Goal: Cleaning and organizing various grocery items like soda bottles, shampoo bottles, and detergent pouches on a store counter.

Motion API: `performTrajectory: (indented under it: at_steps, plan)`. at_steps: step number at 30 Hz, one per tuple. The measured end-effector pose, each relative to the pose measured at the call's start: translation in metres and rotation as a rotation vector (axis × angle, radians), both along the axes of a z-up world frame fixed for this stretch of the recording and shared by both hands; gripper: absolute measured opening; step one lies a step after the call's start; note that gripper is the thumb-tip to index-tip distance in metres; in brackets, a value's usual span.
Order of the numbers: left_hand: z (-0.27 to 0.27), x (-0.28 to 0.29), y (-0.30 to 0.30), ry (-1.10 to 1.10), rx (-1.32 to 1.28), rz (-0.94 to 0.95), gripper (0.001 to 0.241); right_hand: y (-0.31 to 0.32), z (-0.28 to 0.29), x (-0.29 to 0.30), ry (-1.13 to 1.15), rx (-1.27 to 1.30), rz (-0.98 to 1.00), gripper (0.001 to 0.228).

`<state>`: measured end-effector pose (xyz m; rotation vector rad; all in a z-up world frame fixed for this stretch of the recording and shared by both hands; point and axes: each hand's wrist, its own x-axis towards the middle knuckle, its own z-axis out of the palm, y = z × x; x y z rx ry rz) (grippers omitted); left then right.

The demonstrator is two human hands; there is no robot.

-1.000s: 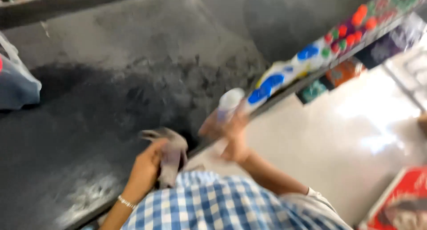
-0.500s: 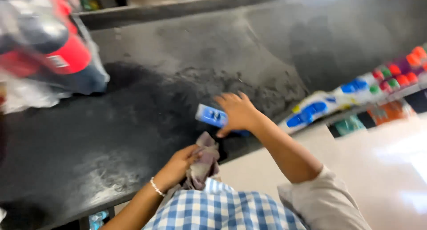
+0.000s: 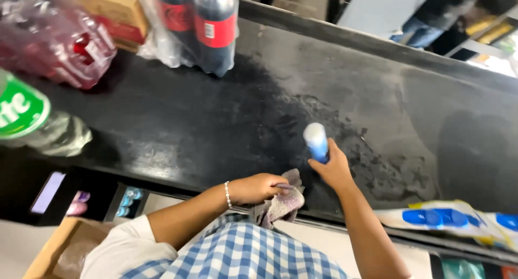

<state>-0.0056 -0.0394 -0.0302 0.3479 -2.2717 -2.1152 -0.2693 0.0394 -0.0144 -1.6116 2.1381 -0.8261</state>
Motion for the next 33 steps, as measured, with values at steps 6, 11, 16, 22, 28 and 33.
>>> performTrajectory:
  at_steps: [6, 11, 16, 22, 28, 33]
  plan:
    - [-0.03, -0.007, 0.003, -0.009, 0.089, 0.053, 0.033, 0.013, 0.014, 0.022, -0.784, -0.217, 0.304, 0.048]
    - [-0.064, -0.009, 0.001, 0.047, 0.42, 0.087, 0.033, 0.022, 0.02, 0.032, -0.941, -0.219, 0.365, 0.049]
    - [-0.029, 0.001, -0.017, 0.066, 0.705, 0.41, 0.031, 0.023, 0.015, 0.028, -1.039, -0.298, 0.404, 0.049]
    - [0.015, -0.048, -0.07, 0.301, 0.405, 0.577, 0.023, 0.025, 0.02, 0.029, -1.123, -0.398, 0.323, 0.05]
    - [0.022, -0.087, -0.12, 0.509, 0.104, 0.722, 0.016, 0.03, 0.021, 0.025, -1.094, -0.354, 0.261, 0.05]
    - [0.035, -0.071, -0.111, 0.349, -0.605, 0.653, 0.018, 0.024, 0.054, 0.033, -0.175, -0.328, 0.227, 0.046]
